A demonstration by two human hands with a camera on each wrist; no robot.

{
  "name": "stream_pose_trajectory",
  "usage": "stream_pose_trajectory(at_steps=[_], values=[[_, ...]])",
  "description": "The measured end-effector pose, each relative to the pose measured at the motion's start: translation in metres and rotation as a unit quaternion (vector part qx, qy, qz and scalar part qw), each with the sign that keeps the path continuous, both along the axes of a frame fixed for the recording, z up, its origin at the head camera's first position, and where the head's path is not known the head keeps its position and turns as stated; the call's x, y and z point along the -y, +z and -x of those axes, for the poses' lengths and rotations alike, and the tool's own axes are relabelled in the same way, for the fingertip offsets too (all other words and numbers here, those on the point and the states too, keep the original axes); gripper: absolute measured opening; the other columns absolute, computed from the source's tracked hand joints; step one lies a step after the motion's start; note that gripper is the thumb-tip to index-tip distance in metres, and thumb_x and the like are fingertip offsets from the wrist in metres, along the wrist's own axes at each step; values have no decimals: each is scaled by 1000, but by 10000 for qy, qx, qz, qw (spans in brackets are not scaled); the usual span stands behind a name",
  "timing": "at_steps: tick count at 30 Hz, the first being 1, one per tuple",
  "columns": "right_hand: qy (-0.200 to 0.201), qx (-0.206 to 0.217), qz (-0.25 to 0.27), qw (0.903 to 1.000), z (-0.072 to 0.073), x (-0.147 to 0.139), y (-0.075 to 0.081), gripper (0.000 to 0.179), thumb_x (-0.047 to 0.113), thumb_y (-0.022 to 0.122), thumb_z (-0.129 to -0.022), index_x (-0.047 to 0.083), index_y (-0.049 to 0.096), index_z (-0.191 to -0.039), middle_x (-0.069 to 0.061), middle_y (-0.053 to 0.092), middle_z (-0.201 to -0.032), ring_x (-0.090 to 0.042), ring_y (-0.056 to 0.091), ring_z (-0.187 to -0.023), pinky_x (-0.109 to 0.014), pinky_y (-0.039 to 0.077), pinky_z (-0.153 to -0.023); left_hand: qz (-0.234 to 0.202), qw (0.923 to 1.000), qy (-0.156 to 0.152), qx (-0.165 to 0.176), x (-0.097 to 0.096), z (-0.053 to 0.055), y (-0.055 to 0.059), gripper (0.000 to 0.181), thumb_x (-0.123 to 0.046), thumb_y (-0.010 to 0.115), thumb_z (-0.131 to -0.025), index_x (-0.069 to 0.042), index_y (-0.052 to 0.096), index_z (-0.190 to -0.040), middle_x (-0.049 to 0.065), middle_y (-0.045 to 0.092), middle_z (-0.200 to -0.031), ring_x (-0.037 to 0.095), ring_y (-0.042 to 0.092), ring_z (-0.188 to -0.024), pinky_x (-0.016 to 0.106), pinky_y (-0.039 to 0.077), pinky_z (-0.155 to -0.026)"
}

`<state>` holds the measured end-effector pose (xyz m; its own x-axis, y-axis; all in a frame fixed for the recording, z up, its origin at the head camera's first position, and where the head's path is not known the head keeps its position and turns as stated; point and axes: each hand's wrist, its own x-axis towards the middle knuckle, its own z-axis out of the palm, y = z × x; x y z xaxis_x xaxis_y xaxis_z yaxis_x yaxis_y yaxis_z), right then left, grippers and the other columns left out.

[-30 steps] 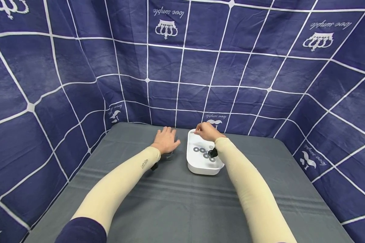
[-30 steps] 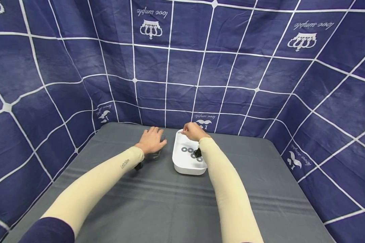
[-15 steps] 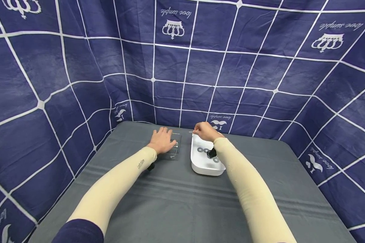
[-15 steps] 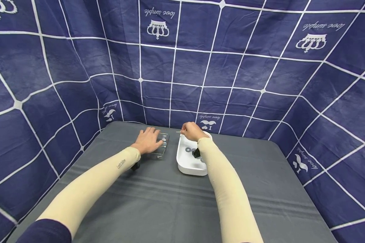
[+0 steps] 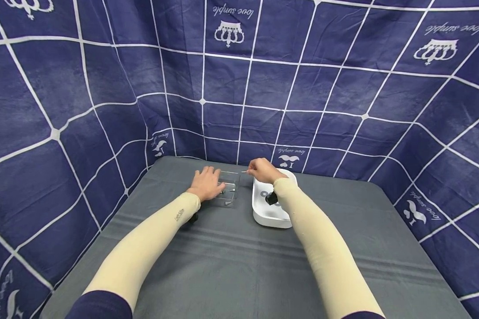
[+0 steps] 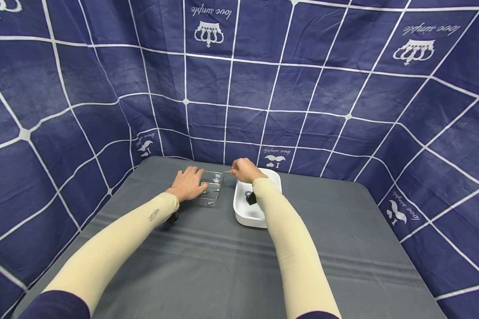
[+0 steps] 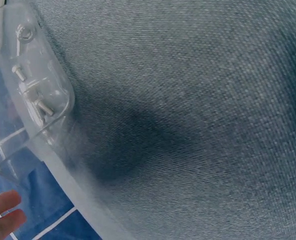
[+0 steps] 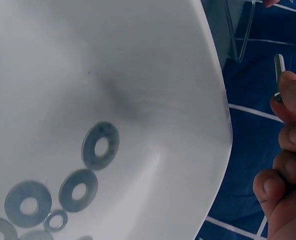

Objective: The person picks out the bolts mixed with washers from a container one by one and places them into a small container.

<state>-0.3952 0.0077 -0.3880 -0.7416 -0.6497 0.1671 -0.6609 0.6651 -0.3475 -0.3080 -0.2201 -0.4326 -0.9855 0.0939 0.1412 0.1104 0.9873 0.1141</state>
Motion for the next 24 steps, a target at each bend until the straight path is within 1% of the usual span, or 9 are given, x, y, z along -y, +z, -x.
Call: stream_pose_trajectory(at_steps=[5, 9, 17, 19, 24], values=[[-14, 24, -21, 10000, 2, 9, -2, 14, 16, 66, -97, 6, 70, -88, -2, 63, -76, -16, 54, -70, -30, 45, -68, -55, 10000, 10, -56, 5, 1, -6, 62, -44, 52, -97, -6, 48, -146, 20, 52, -142, 37, 42, -138, 65, 32, -109], [37, 0, -35, 10000, 1, 15, -4, 14, 15, 66, -97, 6, 70, -86, -2, 64, -76, -16, 54, -69, -31, 45, -69, -40, 10000, 61, -7, 8, 1, -10, 65, -45, 50, -97, -7, 45, -149, 20, 51, -144, 37, 41, -139, 65, 31, -110], [124, 11, -73, 9999, -4, 22, -14, 16, 16, 67, -96, 7, 69, -83, 0, 63, -74, -13, 53, -68, -29, 45, -67, -79, 9998, 172, 110, 10, -8, -17, 64, -42, 50, -98, -4, 45, -149, 22, 49, -146, 38, 40, -140, 64, 33, -109], [144, 2, -113, 9998, -3, 24, -15, 16, 17, 67, -96, 8, 69, -83, 0, 63, -75, -13, 53, -68, -28, 45, -67, -109, 9997, 189, 137, 10, -8, -18, 64, -42, 49, -98, -4, 44, -150, 23, 48, -147, 38, 40, -141, 64, 33, -109], [216, -118, -8, 9997, -2, 32, -12, 15, 16, 69, -95, 8, 69, -82, 0, 63, -74, -13, 53, -68, -29, 45, -67, -108, 9997, 222, 19, 10, -3, -15, 66, -43, 53, -97, -3, 44, -148, 22, 49, -146, 38, 40, -140, 64, 34, -108]])
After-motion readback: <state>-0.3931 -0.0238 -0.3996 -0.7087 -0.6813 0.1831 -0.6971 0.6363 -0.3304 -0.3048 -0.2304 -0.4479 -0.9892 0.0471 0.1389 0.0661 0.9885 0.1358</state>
